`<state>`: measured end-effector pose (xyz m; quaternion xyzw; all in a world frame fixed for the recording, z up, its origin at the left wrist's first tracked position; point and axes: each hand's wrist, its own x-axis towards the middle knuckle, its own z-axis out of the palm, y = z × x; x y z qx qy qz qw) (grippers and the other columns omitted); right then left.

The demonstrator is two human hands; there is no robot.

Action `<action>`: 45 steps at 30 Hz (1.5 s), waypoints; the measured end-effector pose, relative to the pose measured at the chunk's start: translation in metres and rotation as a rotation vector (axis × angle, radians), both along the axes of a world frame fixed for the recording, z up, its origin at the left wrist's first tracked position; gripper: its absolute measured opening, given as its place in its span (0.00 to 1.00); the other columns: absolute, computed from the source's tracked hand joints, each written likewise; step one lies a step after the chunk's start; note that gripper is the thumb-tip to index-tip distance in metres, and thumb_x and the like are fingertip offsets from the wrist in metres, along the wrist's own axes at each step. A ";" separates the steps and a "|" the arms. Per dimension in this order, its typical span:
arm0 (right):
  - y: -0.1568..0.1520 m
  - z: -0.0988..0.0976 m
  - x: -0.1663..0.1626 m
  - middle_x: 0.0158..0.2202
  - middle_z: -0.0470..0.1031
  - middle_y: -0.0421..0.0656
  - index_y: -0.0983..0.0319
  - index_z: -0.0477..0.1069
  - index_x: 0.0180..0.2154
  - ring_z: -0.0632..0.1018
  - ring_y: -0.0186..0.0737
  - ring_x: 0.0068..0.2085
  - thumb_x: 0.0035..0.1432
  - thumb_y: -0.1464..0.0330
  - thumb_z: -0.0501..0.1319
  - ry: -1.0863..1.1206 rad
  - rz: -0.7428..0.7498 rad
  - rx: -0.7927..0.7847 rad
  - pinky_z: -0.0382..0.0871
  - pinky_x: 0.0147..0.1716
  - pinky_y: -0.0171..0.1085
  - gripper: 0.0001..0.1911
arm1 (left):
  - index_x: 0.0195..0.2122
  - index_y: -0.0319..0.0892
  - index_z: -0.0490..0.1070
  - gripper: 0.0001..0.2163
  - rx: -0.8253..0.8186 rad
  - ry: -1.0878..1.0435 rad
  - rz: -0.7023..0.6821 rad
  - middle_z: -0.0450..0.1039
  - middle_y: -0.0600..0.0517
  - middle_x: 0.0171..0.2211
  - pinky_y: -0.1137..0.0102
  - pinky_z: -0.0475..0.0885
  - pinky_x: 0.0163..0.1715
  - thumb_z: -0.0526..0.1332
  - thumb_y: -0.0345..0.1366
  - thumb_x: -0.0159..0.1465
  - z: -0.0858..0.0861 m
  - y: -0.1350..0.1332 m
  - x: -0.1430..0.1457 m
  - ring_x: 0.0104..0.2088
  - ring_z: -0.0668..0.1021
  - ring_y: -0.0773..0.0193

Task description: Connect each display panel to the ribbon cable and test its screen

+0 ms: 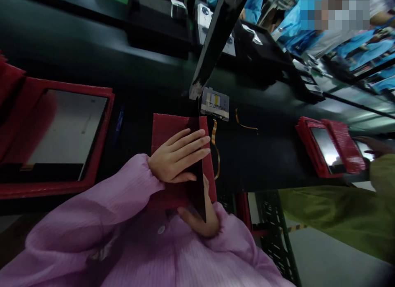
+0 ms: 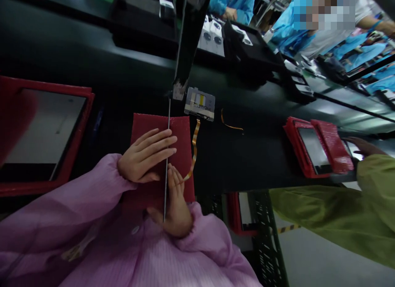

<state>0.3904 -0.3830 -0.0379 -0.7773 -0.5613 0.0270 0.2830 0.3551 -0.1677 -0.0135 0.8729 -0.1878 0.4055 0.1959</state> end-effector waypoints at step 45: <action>0.164 0.028 0.240 0.55 0.69 0.55 0.66 0.67 0.58 0.70 0.52 0.54 0.62 0.72 0.53 -0.242 -0.074 -0.055 0.63 0.58 0.55 0.23 | 0.64 0.34 0.58 0.29 -0.082 -0.096 0.014 0.69 0.36 0.58 0.55 0.60 0.65 0.45 0.51 0.70 -0.017 -0.007 0.007 0.69 0.58 0.52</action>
